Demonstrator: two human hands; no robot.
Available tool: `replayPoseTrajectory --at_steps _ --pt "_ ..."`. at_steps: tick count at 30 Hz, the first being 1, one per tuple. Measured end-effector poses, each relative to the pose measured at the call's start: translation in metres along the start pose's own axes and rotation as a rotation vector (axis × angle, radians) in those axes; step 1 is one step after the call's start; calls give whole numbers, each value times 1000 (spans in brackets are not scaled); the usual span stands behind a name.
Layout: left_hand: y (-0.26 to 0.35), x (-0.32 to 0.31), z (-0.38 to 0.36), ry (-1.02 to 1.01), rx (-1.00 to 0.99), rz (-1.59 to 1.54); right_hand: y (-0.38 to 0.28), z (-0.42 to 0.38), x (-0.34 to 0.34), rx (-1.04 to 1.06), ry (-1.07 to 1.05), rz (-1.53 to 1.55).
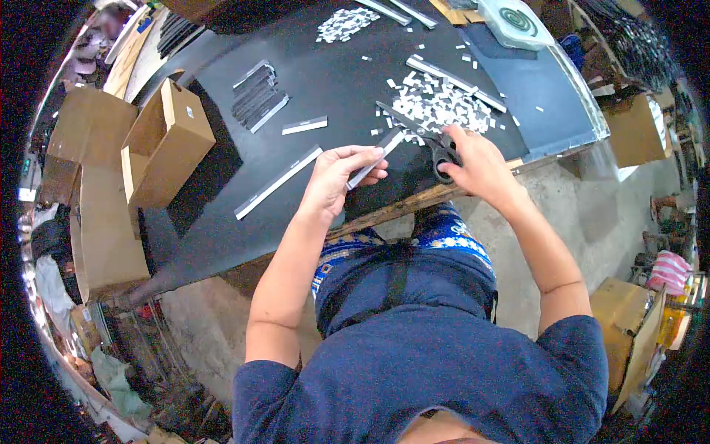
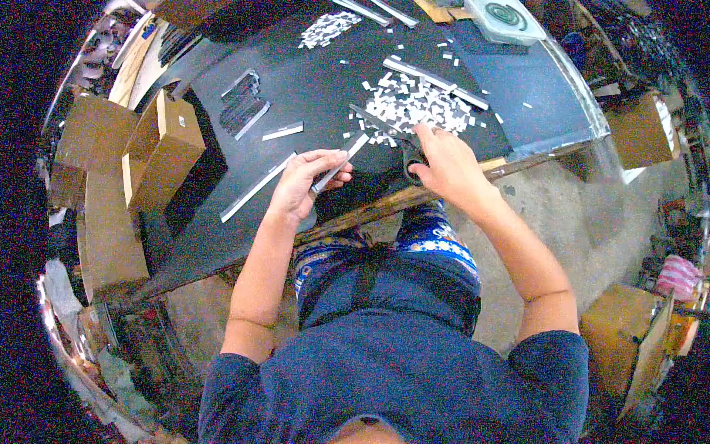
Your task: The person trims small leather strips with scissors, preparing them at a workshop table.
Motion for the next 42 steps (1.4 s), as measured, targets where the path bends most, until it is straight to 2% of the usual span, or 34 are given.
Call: replayPoseTrajectory --at_steps 3,6,8,9,11,12,13,15,17,19,20,25,42 --pt "2 -7 3 -3 -6 29 3 9 6 41 42 15" --pt "4 -7 6 -3 -10 34 3 21 7 84 -53 45" --pt "7 -6 6 0 -24 37 8 26 2 11 -191 178" --pt "9 -5 5 4 -35 39 9 27 5 17 -194 175" --pt "14 -3 1 13 -49 23 25 18 -7 -195 -287 564" --pt "17 -2 0 20 -58 14 33 13 -12 -225 -233 684" --pt "19 1 0 27 -64 1 24 12 -10 -216 -244 679" --pt "21 4 1 15 -85 -12 11 -1 -4 -412 -62 1057" --pt "23 5 -2 15 -87 -26 10 -14 -7 -374 -26 941" --pt "22 5 -1 10 -85 -32 1 -34 -11 -511 78 1205" --pt "21 6 1 7 -85 -25 -11 -36 -10 -470 39 1269" --pt "17 0 3 -9 -73 -27 -33 -46 -20 -467 5 1315" --pt "14 -16 -3 -62 -54 -13 -37 -32 -28 -504 28 1299"
Point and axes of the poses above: each hand's wrist, its own z-axis towards the middle knuckle, its own x-axis out of the back of the hand, y = z × x, the point moved 9 cm from there along z, towards the middle knuckle, and after that the axes turned 14 degrees about x, right-handed, at the moved point
